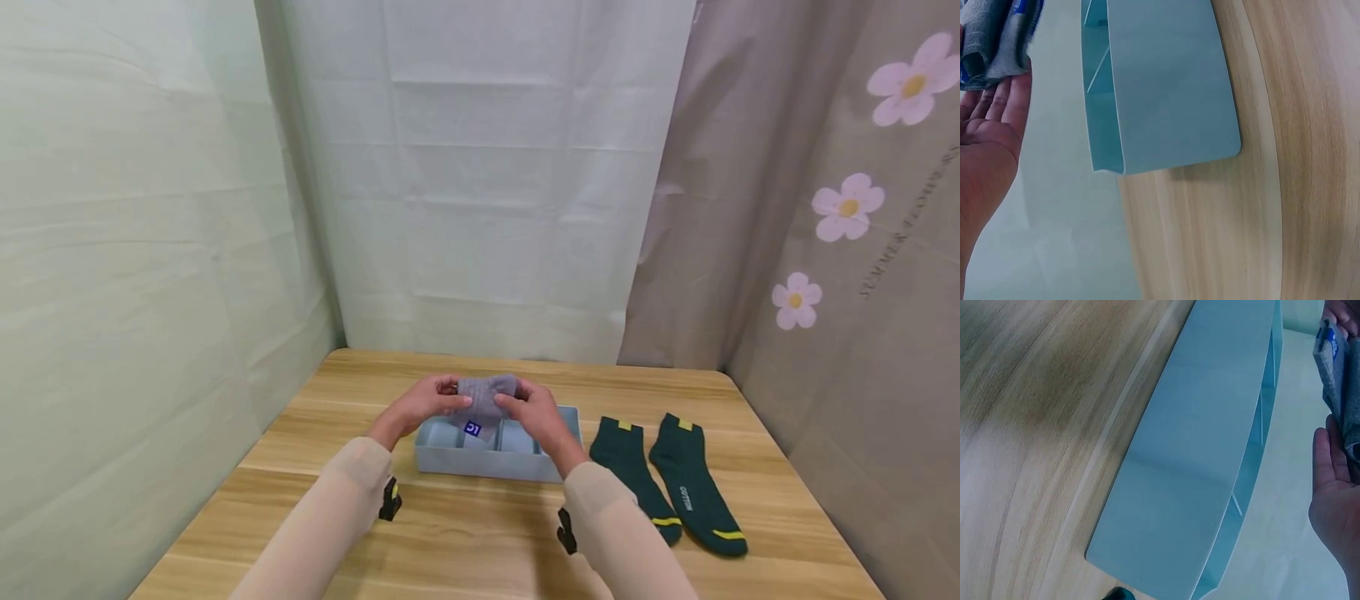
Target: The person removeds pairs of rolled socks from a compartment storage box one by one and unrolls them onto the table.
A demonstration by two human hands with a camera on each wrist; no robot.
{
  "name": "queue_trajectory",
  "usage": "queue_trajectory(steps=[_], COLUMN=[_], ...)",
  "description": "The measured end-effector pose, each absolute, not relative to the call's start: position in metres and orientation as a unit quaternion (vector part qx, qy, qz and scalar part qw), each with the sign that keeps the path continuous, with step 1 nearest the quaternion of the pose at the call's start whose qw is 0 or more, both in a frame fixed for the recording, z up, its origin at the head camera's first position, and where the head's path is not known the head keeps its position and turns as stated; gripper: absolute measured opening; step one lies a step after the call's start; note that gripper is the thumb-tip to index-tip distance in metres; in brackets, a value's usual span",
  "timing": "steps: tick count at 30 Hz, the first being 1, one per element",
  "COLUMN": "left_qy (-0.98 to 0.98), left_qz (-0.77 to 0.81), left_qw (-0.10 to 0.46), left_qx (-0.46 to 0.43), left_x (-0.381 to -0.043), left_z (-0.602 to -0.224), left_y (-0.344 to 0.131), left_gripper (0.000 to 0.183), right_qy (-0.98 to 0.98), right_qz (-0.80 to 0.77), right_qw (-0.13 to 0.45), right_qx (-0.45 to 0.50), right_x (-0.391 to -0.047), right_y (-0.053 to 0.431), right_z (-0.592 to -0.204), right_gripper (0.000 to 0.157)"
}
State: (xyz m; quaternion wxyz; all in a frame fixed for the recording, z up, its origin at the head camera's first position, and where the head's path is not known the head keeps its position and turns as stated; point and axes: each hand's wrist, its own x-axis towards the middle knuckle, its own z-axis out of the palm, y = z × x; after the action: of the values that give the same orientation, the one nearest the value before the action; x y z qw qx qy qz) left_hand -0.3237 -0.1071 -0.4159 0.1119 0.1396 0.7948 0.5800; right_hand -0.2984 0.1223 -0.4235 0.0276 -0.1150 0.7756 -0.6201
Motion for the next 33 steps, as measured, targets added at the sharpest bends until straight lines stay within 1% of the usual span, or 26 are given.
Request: queue_trajectory(steps=[5, 9, 12, 16, 24, 26, 30, 33], left_qy=[0.789, 0.792, 0.792, 0.794, 0.786, 0.785, 0.783, 0.781], left_qz=[0.587, 0.586, 0.588, 0.591, 0.603, 0.604, 0.610, 0.615], left_qw=[0.113, 0.105, 0.097, 0.079, 0.046, 0.044, 0.045, 0.041], left_qx=[0.138, 0.134, 0.129, 0.119, 0.126, 0.128, 0.112, 0.097], left_x=[-0.324, -0.324, -0.324, -0.323, -0.321, -0.321, -0.319, -0.318], left_z=[-0.417, -0.417, -0.418, -0.417, -0.417, -0.417, -0.418, -0.419], left_y=[-0.111, -0.112, -0.114, -0.117, -0.127, -0.130, -0.138, -0.146], left_gripper=[0.040, 0.037, 0.034, 0.037, 0.040, 0.040, 0.039, 0.039], right_qy=[0.771, 0.770, 0.770, 0.770, 0.773, 0.775, 0.775, 0.769], right_qz=[-0.625, -0.627, -0.627, -0.627, -0.624, -0.621, -0.620, -0.627], right_qw=[0.025, 0.023, 0.021, 0.022, 0.027, 0.028, 0.028, 0.033], right_qx=[-0.117, -0.115, -0.115, -0.116, -0.113, -0.114, -0.118, -0.116], right_x=[-0.300, -0.300, -0.299, -0.299, -0.301, -0.301, -0.302, -0.302], right_y=[0.116, 0.113, 0.111, 0.108, 0.101, 0.100, 0.098, 0.096], right_z=[-0.425, -0.425, -0.425, -0.424, -0.422, -0.422, -0.423, -0.423], right_gripper=[0.028, 0.029, 0.032, 0.034, 0.031, 0.033, 0.042, 0.043])
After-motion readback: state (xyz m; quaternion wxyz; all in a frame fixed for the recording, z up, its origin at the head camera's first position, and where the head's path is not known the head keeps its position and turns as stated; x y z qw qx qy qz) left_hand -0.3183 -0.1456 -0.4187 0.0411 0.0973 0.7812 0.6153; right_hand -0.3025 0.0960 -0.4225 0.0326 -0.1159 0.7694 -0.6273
